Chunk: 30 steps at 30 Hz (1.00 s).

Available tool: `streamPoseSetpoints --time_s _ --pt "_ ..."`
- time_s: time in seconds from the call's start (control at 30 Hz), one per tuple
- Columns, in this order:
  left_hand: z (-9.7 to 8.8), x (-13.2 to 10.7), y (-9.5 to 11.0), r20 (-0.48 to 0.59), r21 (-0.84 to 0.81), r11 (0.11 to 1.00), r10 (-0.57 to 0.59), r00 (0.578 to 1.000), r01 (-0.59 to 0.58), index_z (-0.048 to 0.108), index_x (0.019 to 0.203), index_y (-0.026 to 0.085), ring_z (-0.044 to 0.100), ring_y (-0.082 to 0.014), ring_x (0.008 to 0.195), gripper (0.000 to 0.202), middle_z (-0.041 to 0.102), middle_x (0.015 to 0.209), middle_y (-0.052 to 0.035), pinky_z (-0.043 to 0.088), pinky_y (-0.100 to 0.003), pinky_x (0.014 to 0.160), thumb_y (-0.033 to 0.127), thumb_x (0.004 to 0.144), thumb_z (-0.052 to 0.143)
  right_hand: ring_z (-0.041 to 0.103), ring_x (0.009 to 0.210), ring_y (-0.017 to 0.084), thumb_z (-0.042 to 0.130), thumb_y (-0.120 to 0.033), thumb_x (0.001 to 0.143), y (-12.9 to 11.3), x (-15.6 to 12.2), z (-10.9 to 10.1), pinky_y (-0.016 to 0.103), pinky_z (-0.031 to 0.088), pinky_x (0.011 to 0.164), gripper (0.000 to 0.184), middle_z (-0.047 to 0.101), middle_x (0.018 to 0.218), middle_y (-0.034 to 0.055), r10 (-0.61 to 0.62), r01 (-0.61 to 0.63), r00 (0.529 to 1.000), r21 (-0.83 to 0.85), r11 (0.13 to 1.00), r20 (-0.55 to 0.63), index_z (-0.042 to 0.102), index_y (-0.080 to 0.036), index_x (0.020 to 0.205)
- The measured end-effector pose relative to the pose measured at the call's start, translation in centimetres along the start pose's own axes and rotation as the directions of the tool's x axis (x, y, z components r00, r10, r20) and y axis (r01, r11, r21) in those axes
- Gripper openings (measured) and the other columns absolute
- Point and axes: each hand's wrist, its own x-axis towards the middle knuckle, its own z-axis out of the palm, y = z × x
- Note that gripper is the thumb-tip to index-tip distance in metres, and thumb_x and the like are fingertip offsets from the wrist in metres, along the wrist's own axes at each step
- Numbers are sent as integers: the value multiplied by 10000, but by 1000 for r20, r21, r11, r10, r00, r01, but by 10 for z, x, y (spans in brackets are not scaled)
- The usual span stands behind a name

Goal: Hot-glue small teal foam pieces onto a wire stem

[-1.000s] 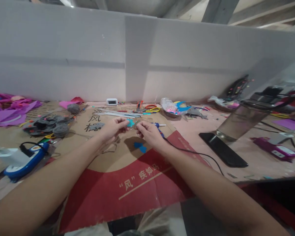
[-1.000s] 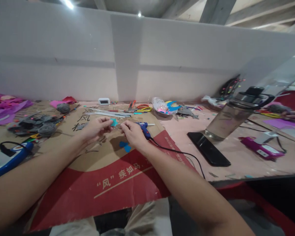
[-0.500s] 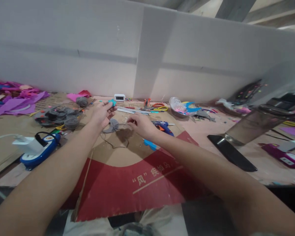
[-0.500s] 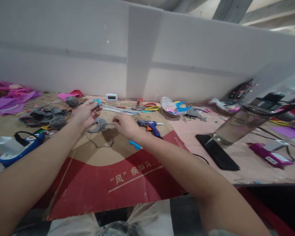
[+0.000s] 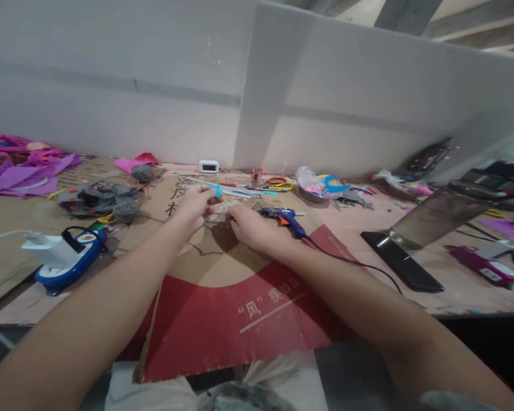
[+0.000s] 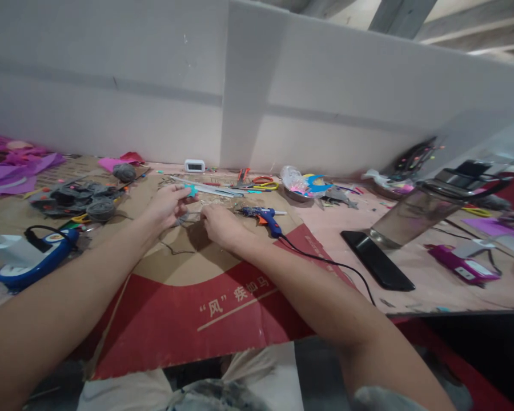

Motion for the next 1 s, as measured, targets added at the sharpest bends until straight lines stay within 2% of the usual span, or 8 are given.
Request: streamPoseSetpoints --time_s 0.07,0.13,0.27,0.4,0.57,0.67,0.83,1.0 --pt "7 -8 -4 21 67 997 -40 999 39 511 737 162 603 -89 503 176 632 636 -13 317 -135 374 75 769 660 566 819 188 409 -150 931 -1 -6 -4 293 424 747 207 652 930 86 21 -20 997 20 1000 -78 606 -159 993" --pt "14 -16 -8 60 123 989 -89 994 81 498 712 166 561 -89 446 190 591 568 7 370 -160 391 70 765 654 562 854 195 404 -165 944 2 -11 -8 302 427 771 195 635 963 91 -32 35 990 20 999 -135 589 -165 1005" --pt "22 -28 -14 224 209 971 -166 960 119 502 716 160 581 -116 453 179 605 566 -10 442 -207 441 126 767 670 545 908 202 439 -138 928 12 -19 -15 314 429 822 169 600 969 106 -144 156 963 34 987 -227 607 -155 923" --pt "24 -30 -21 311 258 963 -151 938 70 518 721 151 523 -83 413 162 603 566 -19 324 -169 384 189 814 645 547 883 181 511 -128 907 18 -25 -18 301 428 820 119 613 900 65 -80 148 939 184 972 -335 615 -176 873" --pt "22 -30 -24 384 308 951 -149 911 26 538 761 145 470 -47 407 101 615 609 -24 284 -147 378 165 847 587 544 821 167 568 -168 898 21 -28 -19 292 411 784 125 617 827 41 21 79 936 267 961 -351 581 -182 775" --pt "22 -32 -23 373 361 932 -186 909 42 525 783 161 456 -50 387 85 617 621 -21 238 -145 342 177 863 549 525 803 166 585 -211 892 25 -27 -23 295 397 761 131 602 817 37 66 52 921 288 956 -384 551 -185 769" --pt "23 -33 -23 338 405 911 -230 913 79 467 714 183 369 -45 333 163 529 536 26 202 -150 319 192 864 529 491 764 161 514 -291 918 34 -31 -34 298 385 738 163 558 786 16 167 39 852 378 925 -497 496 -207 779" --pt "23 -32 -28 242 547 836 -193 951 31 470 740 189 426 -70 343 133 565 539 13 202 -164 339 172 863 515 452 700 145 457 -406 950 40 -36 -44 284 354 684 258 488 717 -11 270 37 776 469 882 -569 444 -222 769"
